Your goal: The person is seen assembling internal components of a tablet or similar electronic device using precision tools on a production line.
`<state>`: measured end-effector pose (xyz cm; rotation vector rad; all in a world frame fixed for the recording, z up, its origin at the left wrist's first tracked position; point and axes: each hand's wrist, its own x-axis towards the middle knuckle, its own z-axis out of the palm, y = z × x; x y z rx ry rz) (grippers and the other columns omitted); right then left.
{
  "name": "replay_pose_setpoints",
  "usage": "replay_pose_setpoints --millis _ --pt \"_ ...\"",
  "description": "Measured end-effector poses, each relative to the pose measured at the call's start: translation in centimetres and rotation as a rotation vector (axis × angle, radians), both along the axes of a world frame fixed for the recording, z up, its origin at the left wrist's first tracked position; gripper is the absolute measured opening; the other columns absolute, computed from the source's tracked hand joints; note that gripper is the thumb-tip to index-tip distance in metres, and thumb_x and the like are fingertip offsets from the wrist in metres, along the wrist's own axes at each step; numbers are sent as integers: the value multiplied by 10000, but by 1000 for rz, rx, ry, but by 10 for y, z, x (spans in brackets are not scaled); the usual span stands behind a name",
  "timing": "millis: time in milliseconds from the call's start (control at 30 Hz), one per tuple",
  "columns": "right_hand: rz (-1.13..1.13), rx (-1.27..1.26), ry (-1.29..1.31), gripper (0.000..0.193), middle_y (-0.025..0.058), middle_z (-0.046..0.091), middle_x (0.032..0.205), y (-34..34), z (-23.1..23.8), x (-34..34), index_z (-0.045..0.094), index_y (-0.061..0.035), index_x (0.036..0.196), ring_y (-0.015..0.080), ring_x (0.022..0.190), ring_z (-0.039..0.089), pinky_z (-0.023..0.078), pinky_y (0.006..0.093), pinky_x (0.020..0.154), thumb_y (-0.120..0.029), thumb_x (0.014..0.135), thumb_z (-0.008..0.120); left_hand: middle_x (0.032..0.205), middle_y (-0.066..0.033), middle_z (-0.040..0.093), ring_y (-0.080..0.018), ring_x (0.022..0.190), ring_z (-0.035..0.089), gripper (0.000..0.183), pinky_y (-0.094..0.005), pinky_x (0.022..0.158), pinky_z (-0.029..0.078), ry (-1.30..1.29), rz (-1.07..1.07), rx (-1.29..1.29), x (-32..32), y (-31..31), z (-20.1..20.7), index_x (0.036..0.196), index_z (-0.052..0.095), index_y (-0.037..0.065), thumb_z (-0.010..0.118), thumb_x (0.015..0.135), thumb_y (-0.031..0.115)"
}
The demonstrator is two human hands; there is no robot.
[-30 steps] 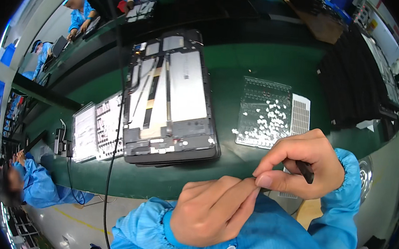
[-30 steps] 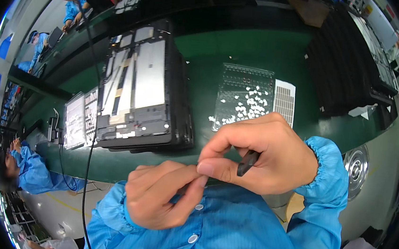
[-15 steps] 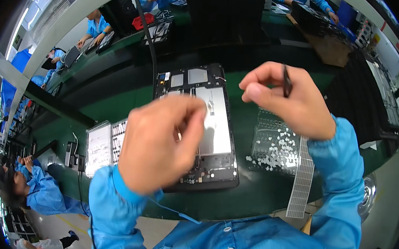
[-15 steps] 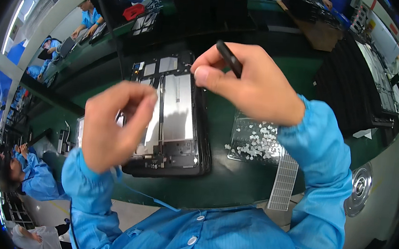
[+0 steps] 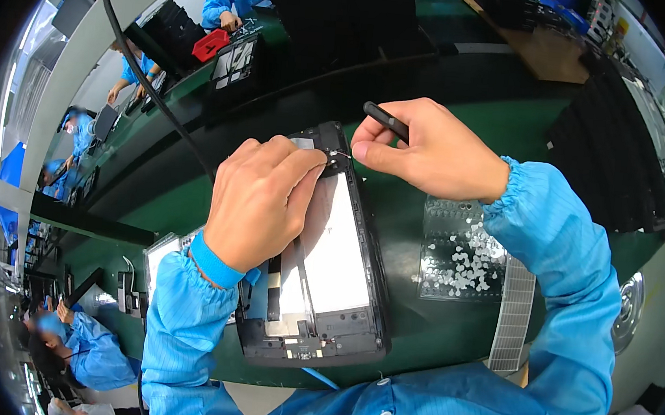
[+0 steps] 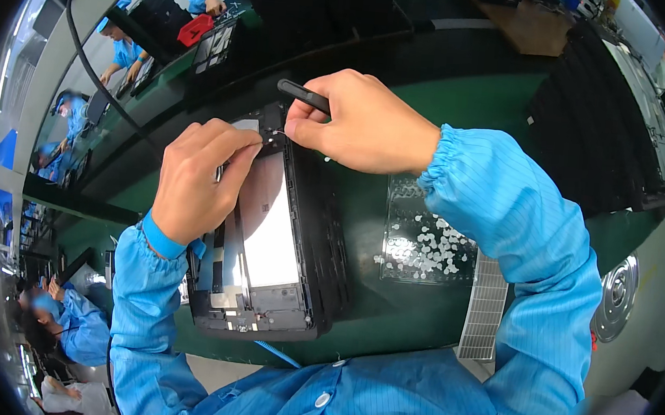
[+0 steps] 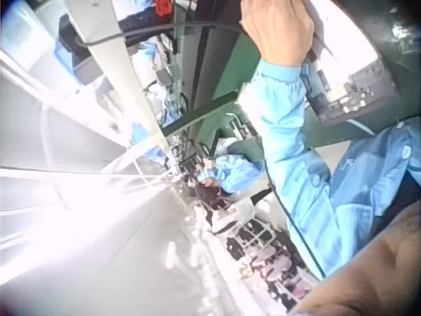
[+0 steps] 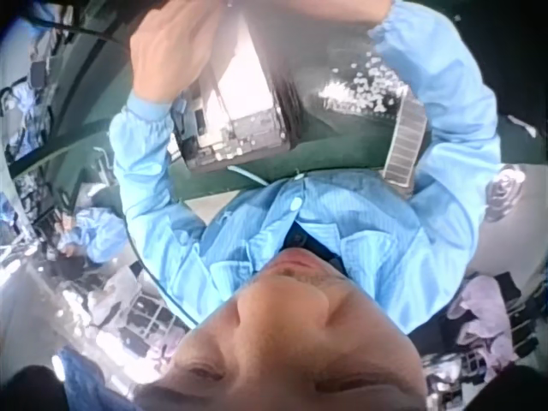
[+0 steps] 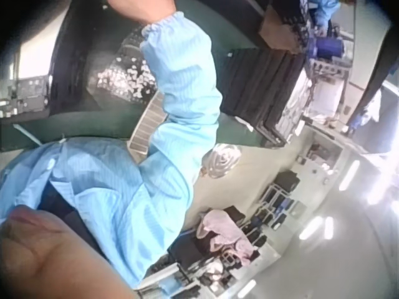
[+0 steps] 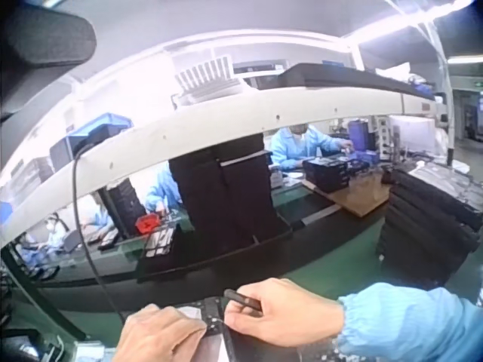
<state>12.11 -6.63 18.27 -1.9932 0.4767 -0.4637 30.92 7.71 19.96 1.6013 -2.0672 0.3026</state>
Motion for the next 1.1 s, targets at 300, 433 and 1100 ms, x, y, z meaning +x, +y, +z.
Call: replay_pose_setpoints --millis 300,433,1100 --pt "-21 -84 2 225 36 664 792 -3 -4 19 702 8 935 97 747 592 500 272 680 -202 884 764 822 -120 680 -293 704 600 93 -376 645 460 -48 -3 91 2 -1 4 927 733 10 714 837 17" --pt "-9 -45 54 257 53 666 772 -2 -3 23 703 12 919 115 719 603 501 274 677 -221 854 789 808 -130 688 -293 708 628 97 -378 661 471 -2 5 130 2 -2 7 919 739 4 707 830 25" --pt "49 28 254 176 47 670 751 -6 19 37 678 7 845 112 698 595 458 248 659 -118 741 748 731 -113 679 -173 651 610 167 -298 657 506 311 209 465 3 -14 19 848 710 -52 672 834 110"
